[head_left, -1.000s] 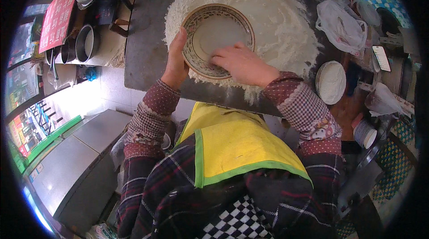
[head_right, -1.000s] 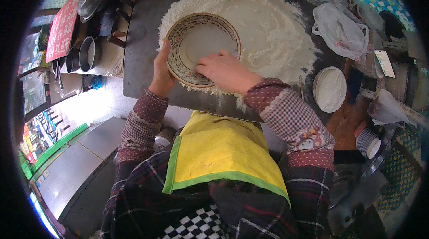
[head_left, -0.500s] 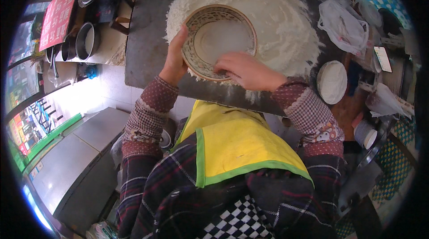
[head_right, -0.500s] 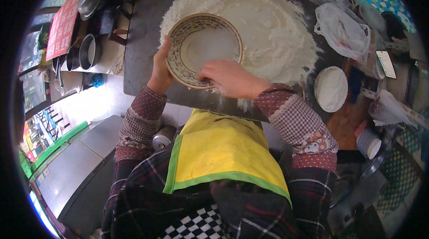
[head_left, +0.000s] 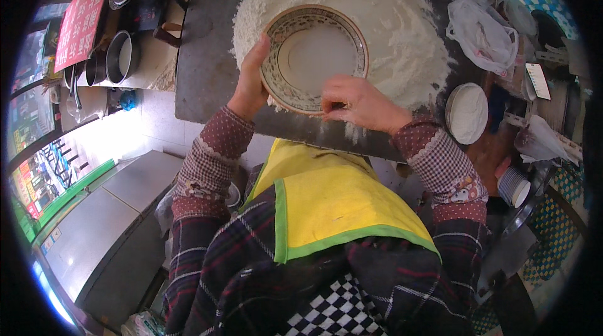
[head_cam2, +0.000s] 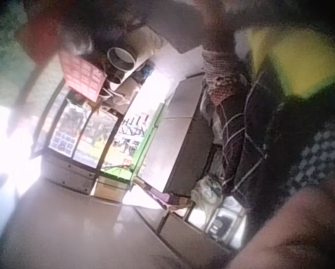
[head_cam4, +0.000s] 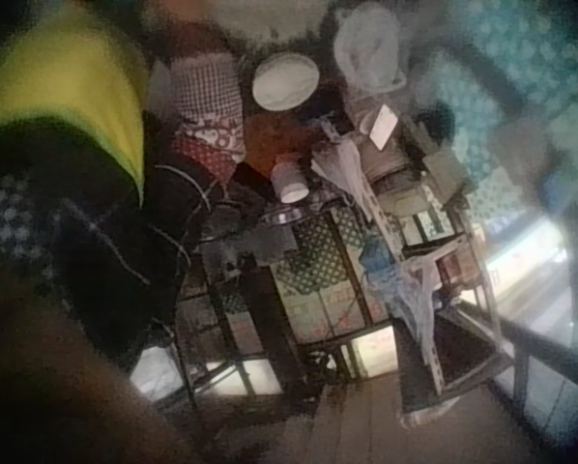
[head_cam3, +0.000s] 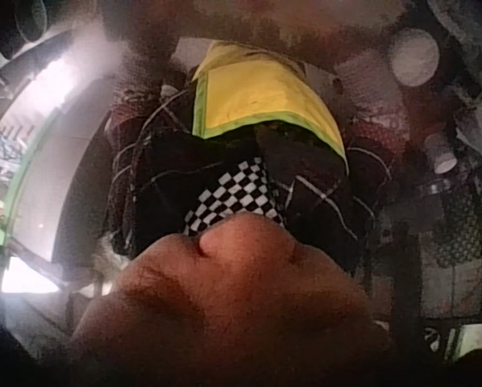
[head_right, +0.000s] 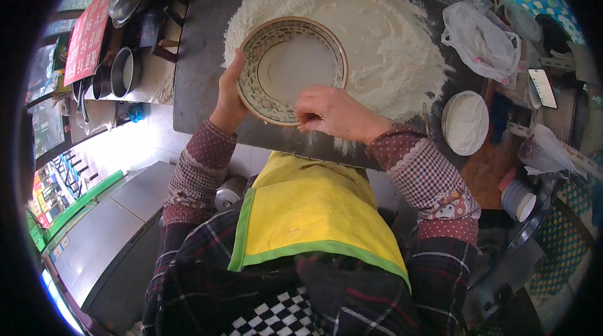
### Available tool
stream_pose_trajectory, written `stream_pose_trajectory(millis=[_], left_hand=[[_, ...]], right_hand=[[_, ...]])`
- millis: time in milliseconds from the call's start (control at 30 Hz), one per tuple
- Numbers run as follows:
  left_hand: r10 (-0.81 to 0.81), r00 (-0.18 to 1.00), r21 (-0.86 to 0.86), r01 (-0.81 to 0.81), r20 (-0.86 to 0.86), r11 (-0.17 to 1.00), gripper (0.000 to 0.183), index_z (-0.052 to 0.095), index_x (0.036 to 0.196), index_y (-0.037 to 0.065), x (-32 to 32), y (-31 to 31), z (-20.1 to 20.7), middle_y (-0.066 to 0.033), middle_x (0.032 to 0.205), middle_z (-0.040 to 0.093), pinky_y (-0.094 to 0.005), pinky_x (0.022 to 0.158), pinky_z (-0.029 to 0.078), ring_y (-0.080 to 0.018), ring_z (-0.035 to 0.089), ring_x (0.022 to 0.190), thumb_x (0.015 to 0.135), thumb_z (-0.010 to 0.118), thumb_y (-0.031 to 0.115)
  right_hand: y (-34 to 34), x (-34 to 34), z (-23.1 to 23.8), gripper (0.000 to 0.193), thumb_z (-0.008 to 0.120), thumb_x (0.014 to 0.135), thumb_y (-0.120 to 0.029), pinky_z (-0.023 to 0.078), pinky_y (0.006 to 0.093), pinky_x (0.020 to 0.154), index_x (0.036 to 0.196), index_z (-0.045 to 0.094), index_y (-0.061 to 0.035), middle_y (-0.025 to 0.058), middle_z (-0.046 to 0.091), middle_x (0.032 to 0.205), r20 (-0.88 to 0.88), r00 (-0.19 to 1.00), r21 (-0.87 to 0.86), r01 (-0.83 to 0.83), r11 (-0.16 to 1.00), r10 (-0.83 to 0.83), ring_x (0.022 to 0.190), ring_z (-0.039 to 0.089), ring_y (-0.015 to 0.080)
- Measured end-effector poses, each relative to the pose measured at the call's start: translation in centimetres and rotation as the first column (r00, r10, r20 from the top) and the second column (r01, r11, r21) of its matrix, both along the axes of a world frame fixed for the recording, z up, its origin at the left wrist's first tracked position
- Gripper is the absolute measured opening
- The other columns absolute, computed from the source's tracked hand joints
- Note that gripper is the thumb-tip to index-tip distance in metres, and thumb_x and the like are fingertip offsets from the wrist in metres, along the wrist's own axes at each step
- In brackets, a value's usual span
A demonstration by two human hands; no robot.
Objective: The person presses a bowl into a large mound of dough on a countertop to form a circular indentation, then removes the bowl and smooths the dough surface. They wash their hands at a sink, return to the counter, and place an egg into a steamer basket on a hot plate.
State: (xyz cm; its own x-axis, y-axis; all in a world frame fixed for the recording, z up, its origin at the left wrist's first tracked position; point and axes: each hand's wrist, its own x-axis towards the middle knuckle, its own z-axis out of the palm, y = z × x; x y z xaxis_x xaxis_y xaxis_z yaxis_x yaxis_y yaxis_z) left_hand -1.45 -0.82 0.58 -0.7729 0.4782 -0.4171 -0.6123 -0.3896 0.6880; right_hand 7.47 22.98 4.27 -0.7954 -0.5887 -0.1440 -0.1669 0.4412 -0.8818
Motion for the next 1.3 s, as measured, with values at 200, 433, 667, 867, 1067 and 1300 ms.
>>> stream_pose_trajectory(millis=[200, 433, 667, 867, 1067, 1300], left_hand=[[-0.002, 1.0, 0.022, 0.002, 0.006, 1.0, 0.063, 0.049, 0.145, 0.001, -0.1, 0.0, 0.1, -0.0143, 0.136, 0.064, -0.0382, 0.102, 0.054, -0.0234, 0.065, 0.12, 0.106, 0.052, 0.05], [0.011, 1.0, -0.045, -0.012, -0.021, 0.999, 0.062, 0.049, 0.146, 0.003, 0.3, -0.1, 0.0, -0.0132, 0.133, 0.064, -0.0376, 0.101, 0.054, -0.0224, 0.065, 0.118, 0.106, 0.053, 0.051], [0.011, 0.999, 0.011, -0.012, 0.041, 1.0, 0.061, 0.049, 0.145, 0.003, 0.2, 0.2, -0.8, -0.0127, 0.135, 0.063, -0.0378, 0.102, 0.054, -0.0223, 0.064, 0.121, 0.106, 0.052, 0.049], [0.085, 0.996, -0.014, -0.085, -0.011, 0.996, 0.06, 0.048, 0.147, 0.003, -0.3, 0.3, -0.5, -0.0128, 0.137, 0.062, -0.0381, 0.105, 0.052, -0.0232, 0.063, 0.123, 0.107, 0.051, 0.048], [0.035, 0.999, -0.069, -0.036, -0.027, 0.997, 0.061, 0.046, 0.148, 0.003, -1.4, -0.3, 0.1, -0.014, 0.139, 0.061, -0.0391, 0.106, 0.052, -0.0255, 0.063, 0.124, 0.109, 0.046, 0.049], [0.205, 0.977, -0.021, -0.207, -0.053, 0.978, 0.052, 0.046, 0.148, 0.005, 0.6, 1.1, 1.0, -0.0131, 0.14, 0.06, -0.0411, 0.107, 0.051, -0.0258, 0.06, 0.127, 0.109, 0.05, 0.038]], right_hand=[[-0.6, 0.9, -0.2, 0.023, 0.081, 0.078, -0.012, 0.051, 0.0417, 0.081, 0.093, 0.065, -0.0046, 0.0094, 0.063, 0.093, -0.151, 0.981, -0.186, 0.09, 0.978, -0.119, 0.096, 0.062, 0.0318], [0.9, 0.0, -0.7, 0.009, 0.072, 0.086, -0.011, 0.052, 0.0422, 0.081, 0.09, 0.068, -0.005, 0.0118, 0.063, 0.092, -0.12, 0.989, -0.003, 0.09, 0.996, -0.09, 0.094, 0.063, 0.0342], [-2.9, 0.5, -2.0, 0.023, 0.062, 0.087, -0.006, 0.054, 0.0419, 0.089, 0.109, 0.069, -0.0018, 0.0143, 0.067, 0.104, -0.465, 0.862, 0.1, 0.278, 0.955, -0.202, 0.101, 0.065, 0.0343], [-4.0, 2.3, -1.5, 0.039, 0.059, 0.09, -0.008, 0.053, 0.0402, 0.097, 0.127, 0.064, 0.0016, 0.0146, 0.067, 0.122, -0.585, 0.797, 0.041, 0.215, 0.976, -0.151, 0.112, 0.065, 0.0304], [-0.2, 1.5, -2.7, 0.036, 0.062, 0.088, -0.012, 0.055, 0.0399, 0.098, 0.121, 0.068, 0.0005, 0.0139, 0.071, 0.12, -0.787, 0.607, 0.303, 0.228, 0.925, 0.108, 0.111, 0.068, 0.0271], [-1.3, 1.2, -2.2, 0.04, 0.065, 0.083, -0.008, 0.057, 0.0395, 0.096, 0.121, 0.068, 0.0025, 0.0162, 0.072, 0.118, -0.85, 0.523, 0.271, 0.32, 0.908, 0.069, 0.106, 0.071, 0.0271]])
